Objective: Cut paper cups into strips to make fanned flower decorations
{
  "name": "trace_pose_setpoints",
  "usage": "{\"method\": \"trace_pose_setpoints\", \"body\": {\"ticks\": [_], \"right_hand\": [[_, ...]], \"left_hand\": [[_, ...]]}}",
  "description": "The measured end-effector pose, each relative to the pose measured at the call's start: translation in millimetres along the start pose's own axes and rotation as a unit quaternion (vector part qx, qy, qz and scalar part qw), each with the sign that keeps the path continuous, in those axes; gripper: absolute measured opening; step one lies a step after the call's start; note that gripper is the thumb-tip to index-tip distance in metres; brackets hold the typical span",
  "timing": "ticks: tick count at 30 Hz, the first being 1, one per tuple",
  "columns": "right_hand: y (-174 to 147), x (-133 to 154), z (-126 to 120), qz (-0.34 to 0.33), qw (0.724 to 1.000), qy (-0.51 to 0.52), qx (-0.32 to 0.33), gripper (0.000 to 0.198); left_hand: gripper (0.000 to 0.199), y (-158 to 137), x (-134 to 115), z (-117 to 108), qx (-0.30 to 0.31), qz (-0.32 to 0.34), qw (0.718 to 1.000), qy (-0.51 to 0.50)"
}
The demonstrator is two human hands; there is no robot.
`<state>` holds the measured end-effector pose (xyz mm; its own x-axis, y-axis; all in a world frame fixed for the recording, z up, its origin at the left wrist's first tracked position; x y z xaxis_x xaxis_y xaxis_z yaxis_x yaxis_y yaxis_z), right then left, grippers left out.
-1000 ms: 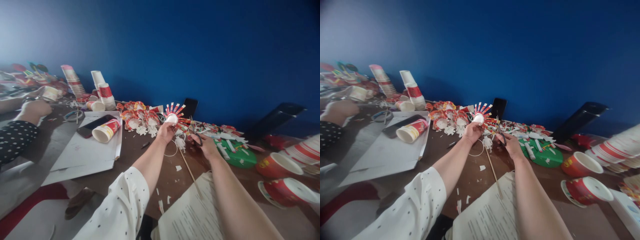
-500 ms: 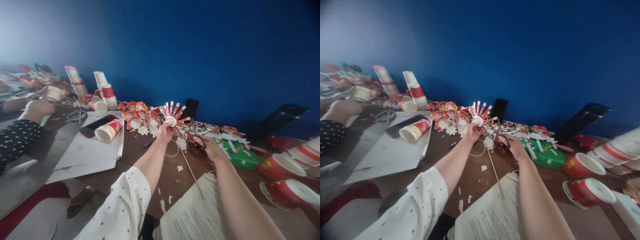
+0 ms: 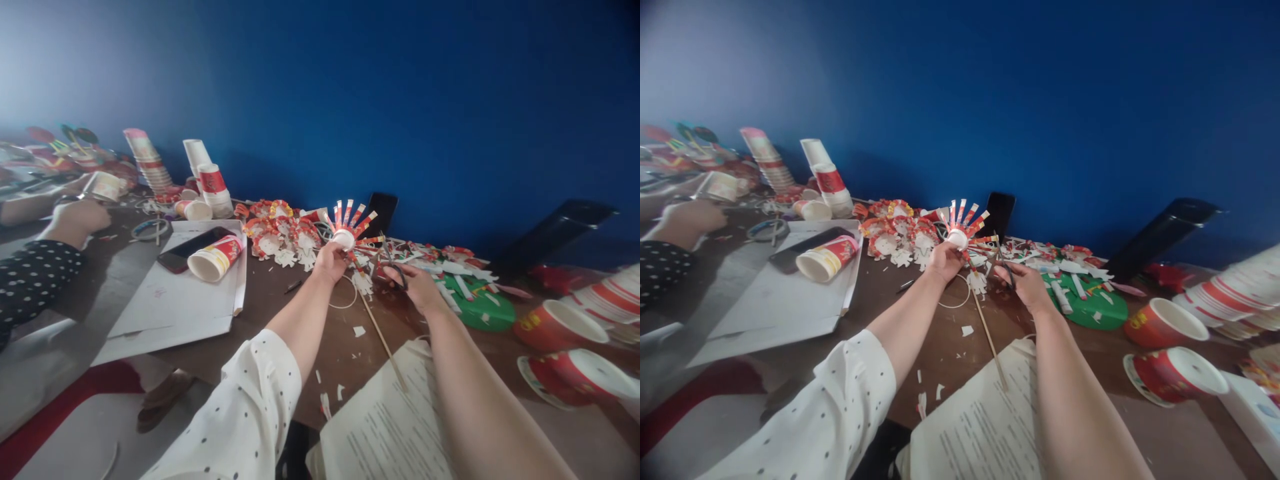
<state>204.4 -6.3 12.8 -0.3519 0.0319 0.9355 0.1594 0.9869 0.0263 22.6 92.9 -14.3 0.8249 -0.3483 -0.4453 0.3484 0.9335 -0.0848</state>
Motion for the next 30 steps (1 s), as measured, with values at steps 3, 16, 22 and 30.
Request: {"method": "trace_pose_setpoints", "body": {"ticks": [3,16,22,30], "right_hand": [[-1.0,2.7,-0.1,-0.006,1.000,-0.003,-0.013,0.044],[0.0,6.7,2.0,-0.024,0.996,0.057,-0.065,0.050],[-1.2,10.2,2.6,-0.025,0.997,0.043,-0.067,0.051],[1.0,8.4,2.1,-0.042,0.997,0.029,-0.056,0.052]], "left_hand": [[0.023,-0.7,1.7,0.4,0.001,-0.009,1.000,0.008],[0.026,-0.5,8.5,0.5,-0.020,-0.040,0.999,0.001],[0.026,-1.5,6.5,2.3,-0.012,-0.037,0.999,0.000],[0.025,-1.6,5.2,0.6,-0.029,-0.033,0.999,-0.005]]}}
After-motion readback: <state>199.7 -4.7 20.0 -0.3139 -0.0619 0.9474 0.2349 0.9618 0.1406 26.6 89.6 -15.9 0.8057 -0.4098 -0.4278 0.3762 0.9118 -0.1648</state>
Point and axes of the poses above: each hand's wrist, its own y-axis towards the middle knuckle, its own z-axis out of the palm, x = y × z, the point moved 6 cm from there along y, towards the middle knuckle, and after that the axes turned 8 degrees about x, right-handed, at the moved point
